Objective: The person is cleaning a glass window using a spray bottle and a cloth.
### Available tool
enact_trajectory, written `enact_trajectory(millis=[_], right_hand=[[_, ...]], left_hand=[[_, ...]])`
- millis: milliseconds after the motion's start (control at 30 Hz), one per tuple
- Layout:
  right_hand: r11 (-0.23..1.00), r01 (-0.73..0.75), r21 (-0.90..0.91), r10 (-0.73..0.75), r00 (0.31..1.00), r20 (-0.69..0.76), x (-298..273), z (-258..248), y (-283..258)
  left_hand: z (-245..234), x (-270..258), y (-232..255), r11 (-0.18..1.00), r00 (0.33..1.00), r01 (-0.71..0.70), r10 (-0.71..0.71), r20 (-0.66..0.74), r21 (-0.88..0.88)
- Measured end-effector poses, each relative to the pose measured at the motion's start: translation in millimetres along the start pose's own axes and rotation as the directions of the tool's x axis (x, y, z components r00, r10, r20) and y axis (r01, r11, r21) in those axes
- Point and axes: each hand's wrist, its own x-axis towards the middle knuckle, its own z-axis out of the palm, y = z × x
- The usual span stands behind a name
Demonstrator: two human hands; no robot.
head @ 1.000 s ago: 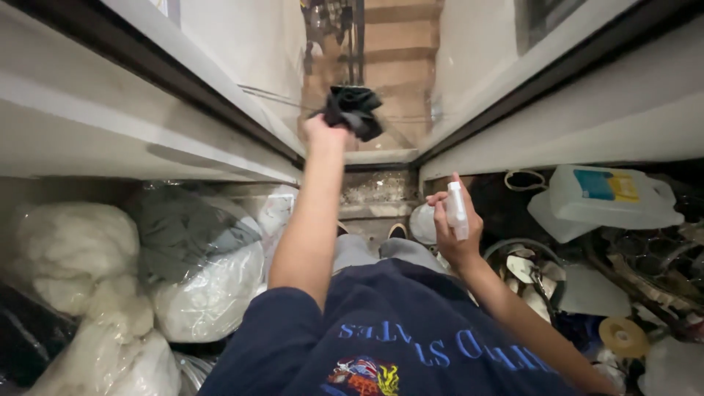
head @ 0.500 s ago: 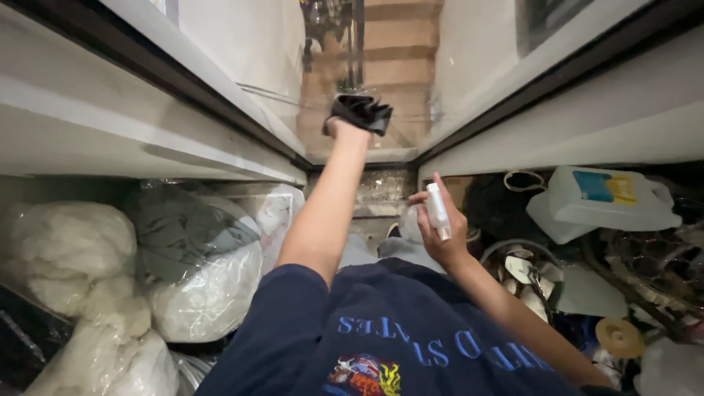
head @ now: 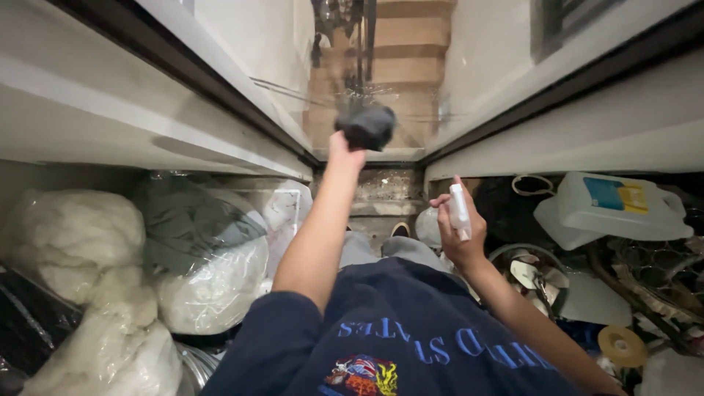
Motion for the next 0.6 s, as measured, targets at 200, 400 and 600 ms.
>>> enact_trajectory(millis=[200,400,600], right_hand=[[0.981,0.049,-0.186,-0.039,0.998,0.058,14,14,-16],[0.992,0.109,-0.064,-0.104,0.992,0.072,19,25,-21],[0.986,0.104,-0.133,-0.097,0.994,0.053,16,12,-14]], left_hand=[[47,-64,48,0.919,0.919,-0.392,0.394,-0.028,0.047],[114,-55,0,0.797,0.772,-0.575,0.604,-0.197,0.185],[126,-26,-70,0.834,0.807,-0.542,0.550,-0.214,0.098]])
